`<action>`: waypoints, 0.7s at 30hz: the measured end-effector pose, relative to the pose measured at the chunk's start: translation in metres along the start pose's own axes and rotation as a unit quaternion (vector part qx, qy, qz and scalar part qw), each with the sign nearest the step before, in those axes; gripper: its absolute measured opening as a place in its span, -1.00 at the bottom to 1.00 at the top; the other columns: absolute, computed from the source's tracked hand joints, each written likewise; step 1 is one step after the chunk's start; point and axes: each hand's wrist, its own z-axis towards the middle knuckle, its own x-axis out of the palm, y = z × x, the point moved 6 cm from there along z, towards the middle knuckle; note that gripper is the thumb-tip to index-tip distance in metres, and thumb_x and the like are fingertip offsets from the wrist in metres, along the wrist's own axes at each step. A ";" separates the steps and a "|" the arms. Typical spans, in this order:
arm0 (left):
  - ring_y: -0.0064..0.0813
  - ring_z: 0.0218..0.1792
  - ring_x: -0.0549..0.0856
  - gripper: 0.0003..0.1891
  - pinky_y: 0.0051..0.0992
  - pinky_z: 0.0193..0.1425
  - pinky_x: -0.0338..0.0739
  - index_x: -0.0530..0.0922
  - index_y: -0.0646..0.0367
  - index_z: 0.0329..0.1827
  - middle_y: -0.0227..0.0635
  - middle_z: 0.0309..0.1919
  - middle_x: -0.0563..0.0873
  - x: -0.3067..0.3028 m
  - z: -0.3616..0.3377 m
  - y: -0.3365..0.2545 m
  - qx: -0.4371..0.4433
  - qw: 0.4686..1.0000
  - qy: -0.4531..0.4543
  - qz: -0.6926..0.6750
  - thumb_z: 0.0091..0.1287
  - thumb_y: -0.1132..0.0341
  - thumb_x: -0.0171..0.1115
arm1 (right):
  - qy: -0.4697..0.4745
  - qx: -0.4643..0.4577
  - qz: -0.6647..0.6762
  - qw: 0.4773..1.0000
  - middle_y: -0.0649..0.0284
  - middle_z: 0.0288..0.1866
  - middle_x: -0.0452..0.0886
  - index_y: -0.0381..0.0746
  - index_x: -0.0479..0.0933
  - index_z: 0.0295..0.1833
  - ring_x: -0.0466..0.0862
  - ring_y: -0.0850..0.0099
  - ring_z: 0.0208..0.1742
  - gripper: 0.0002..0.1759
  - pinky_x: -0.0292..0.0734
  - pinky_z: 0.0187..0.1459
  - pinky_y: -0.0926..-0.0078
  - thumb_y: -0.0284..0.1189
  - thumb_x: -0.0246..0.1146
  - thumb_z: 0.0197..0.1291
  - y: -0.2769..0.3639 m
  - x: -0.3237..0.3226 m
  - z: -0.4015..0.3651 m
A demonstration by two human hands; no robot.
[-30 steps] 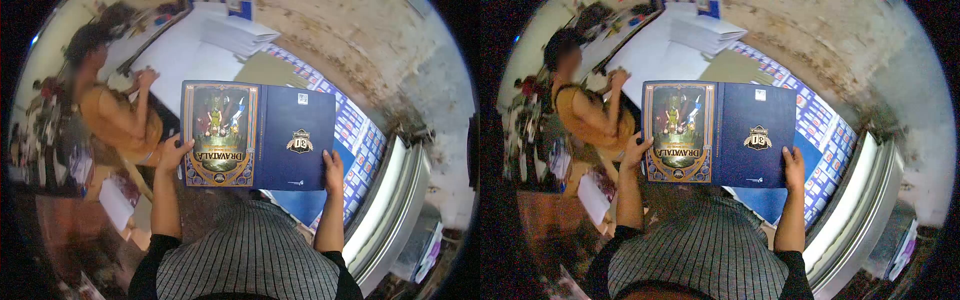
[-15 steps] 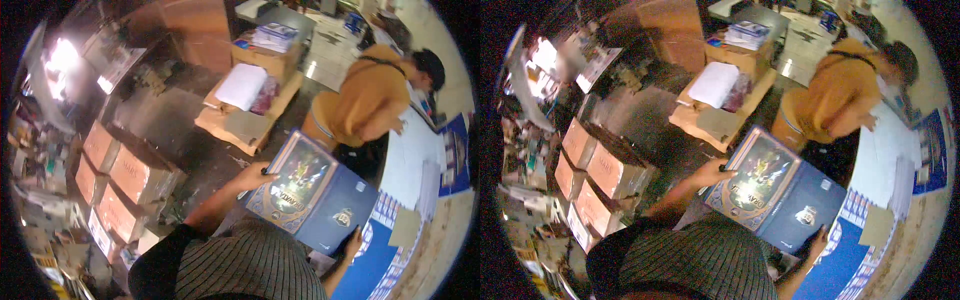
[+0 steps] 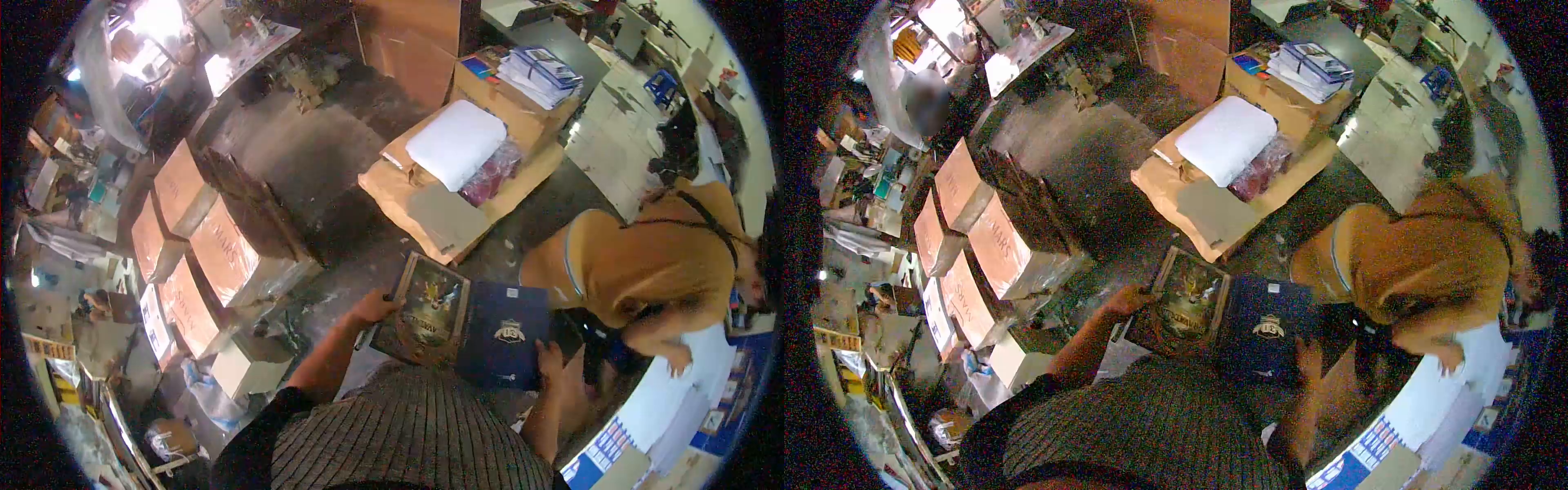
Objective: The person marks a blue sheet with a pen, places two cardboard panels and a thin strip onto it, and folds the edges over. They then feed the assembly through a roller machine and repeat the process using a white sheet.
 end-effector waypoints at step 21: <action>-0.34 -0.24 0.70 -0.46 -0.29 -0.06 0.58 0.69 0.28 0.10 -0.25 -0.20 0.78 -0.123 0.203 0.115 -0.258 0.944 0.035 -0.204 0.29 -0.02 0.45 | 0.142 0.025 -0.161 0.976 -0.14 0.14 0.68 -0.34 0.58 0.21 0.67 -0.07 0.15 -0.32 0.52 0.19 0.01 0.07 0.28 0.31 0.280 0.121 0.264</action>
